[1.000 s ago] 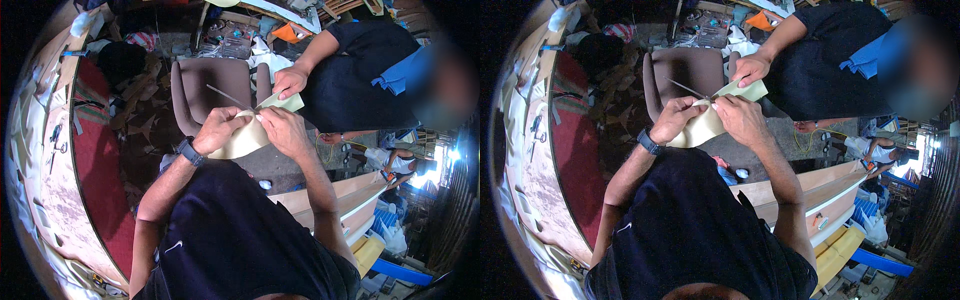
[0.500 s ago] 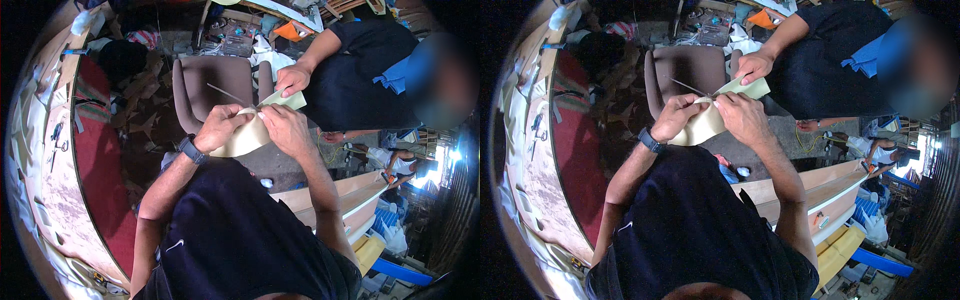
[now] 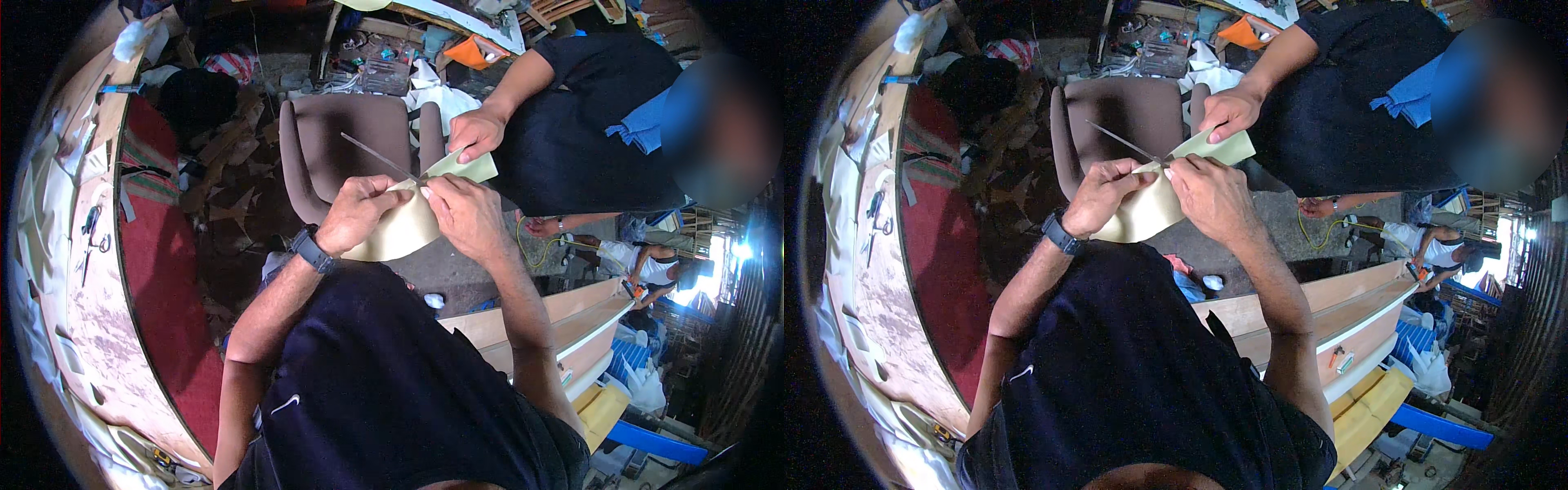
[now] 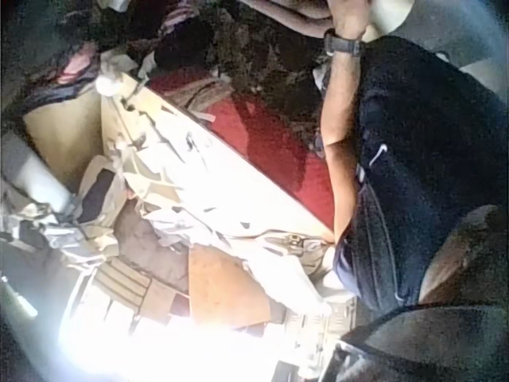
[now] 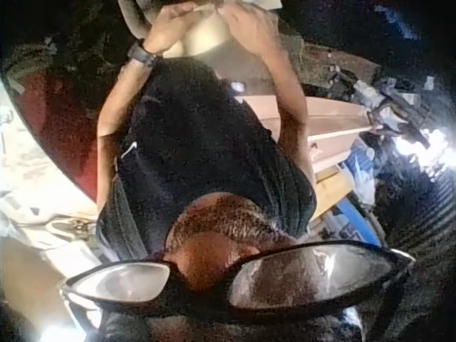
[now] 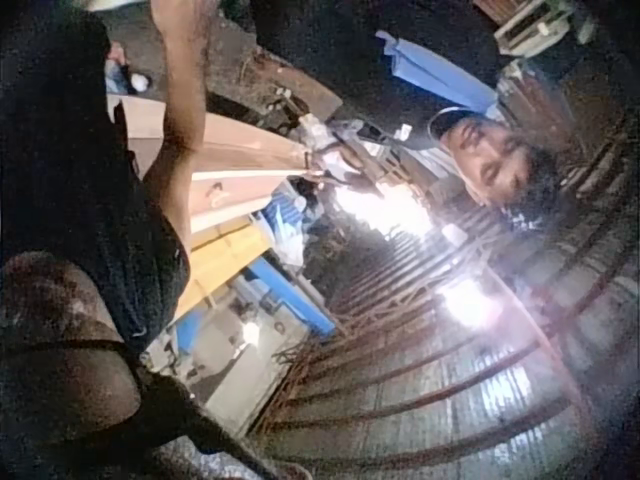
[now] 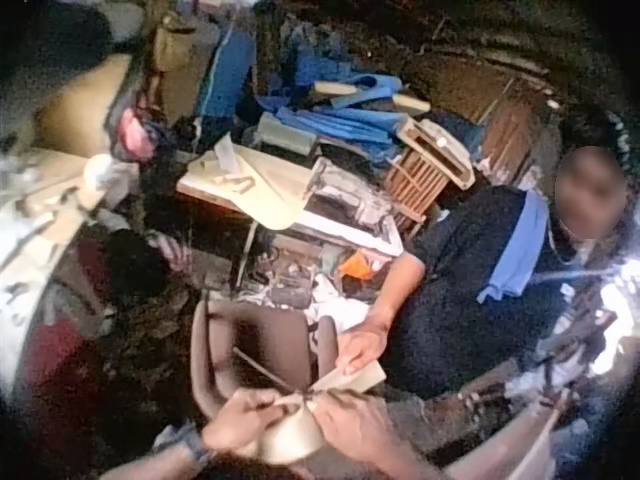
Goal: Measuring, marking, and cutting fabric pieces for upholstery using scissors.
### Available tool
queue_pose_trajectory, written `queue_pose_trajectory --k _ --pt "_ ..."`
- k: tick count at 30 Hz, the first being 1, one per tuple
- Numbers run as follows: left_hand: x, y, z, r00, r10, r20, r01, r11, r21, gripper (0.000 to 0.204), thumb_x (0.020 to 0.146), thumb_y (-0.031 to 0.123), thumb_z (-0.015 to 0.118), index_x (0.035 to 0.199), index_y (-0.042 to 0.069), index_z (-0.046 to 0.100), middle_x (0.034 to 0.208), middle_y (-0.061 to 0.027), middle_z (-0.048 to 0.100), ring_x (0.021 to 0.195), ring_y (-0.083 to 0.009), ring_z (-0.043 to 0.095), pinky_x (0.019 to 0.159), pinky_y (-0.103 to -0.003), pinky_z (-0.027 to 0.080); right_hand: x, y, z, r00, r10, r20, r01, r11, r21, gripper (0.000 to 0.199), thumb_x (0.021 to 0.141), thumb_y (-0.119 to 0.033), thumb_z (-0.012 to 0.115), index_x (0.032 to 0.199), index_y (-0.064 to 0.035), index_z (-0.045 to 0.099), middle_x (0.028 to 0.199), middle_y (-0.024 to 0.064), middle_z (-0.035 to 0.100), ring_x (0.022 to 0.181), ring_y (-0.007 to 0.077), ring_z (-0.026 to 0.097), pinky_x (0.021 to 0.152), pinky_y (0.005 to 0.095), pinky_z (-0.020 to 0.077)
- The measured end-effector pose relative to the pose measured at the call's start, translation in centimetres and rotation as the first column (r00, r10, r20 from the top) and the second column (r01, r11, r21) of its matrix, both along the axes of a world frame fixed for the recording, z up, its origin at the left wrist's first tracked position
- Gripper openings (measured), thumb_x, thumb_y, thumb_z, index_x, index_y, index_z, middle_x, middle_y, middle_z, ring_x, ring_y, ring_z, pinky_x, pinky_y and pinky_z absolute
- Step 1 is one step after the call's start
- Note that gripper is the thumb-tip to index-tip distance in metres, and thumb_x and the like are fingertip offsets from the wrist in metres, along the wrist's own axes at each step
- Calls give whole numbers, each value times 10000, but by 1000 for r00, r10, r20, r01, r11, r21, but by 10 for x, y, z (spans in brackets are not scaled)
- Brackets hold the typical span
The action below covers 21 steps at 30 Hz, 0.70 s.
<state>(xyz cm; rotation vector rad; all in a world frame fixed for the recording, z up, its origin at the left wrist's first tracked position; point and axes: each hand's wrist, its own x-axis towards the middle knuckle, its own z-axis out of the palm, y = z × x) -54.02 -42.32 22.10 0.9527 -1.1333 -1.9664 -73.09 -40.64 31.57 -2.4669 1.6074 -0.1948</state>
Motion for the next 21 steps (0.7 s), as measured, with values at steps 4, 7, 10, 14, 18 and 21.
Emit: queue_pose_trajectory --k 4,7,10,14,18,21 --pt "0 0 -7 1000 8 8 -8 999 -37 215 949 195 645 971 -6 716 766 12 662 658 -45 558 609 -245 459 -1 -2 -4 1000 13 -20 -13 1000 -4 137 959 -172 584 941 -37 601 855 148 679 794 332 689 676 467 551" --pt "-1 1 -6 999 24 -28 -26 999 -40 216 948 199 649 959 -4 719 748 15 657 652 -43 552 602 -246 455 -1 -2 -2 1000 18 -10 -19 1000 -16 134 958 -173 584 943 -41 603 856 145 677 800 331 688 682 462 551" --pt "-1 3 0 998 40 -44 -41 999 -16 217 948 204 654 944 -3 719 736 20 651 649 -40 546 599 -245 452 1 0 -1 1000 31 -3 -31 999 -26 131 955 -172 586 948 -43 610 860 143 677 807 328 687 688 457 550" --pt "1 2 -3 1000 5 -1 -5 999 -33 218 947 207 658 938 -2 717 740 22 650 649 -38 545 599 -245 453 1 1 -1 999 31 -20 -32 998 -49 126 949 -166 595 956 -43 620 870 144 681 803 326 688 687 449 554" --pt "0 4 -1 1000 0 10 1 1000 -24 222 947 214 660 937 0 716 748 22 652 651 -38 548 604 -245 458 -2 1 -4 999 43 -5 -43 997 -60 126 946 -160 600 959 -36 621 876 142 682 800 324 690 681 443 556" --pt "0 4 1 1000 -1 25 2 1000 -27 224 947 218 660 946 0 716 755 19 656 656 -40 557 610 -245 464 -3 2 -4 999 44 6 -44 998 -54 129 949 -160 598 962 -34 620 880 137 679 806 321 689 681 445 554"
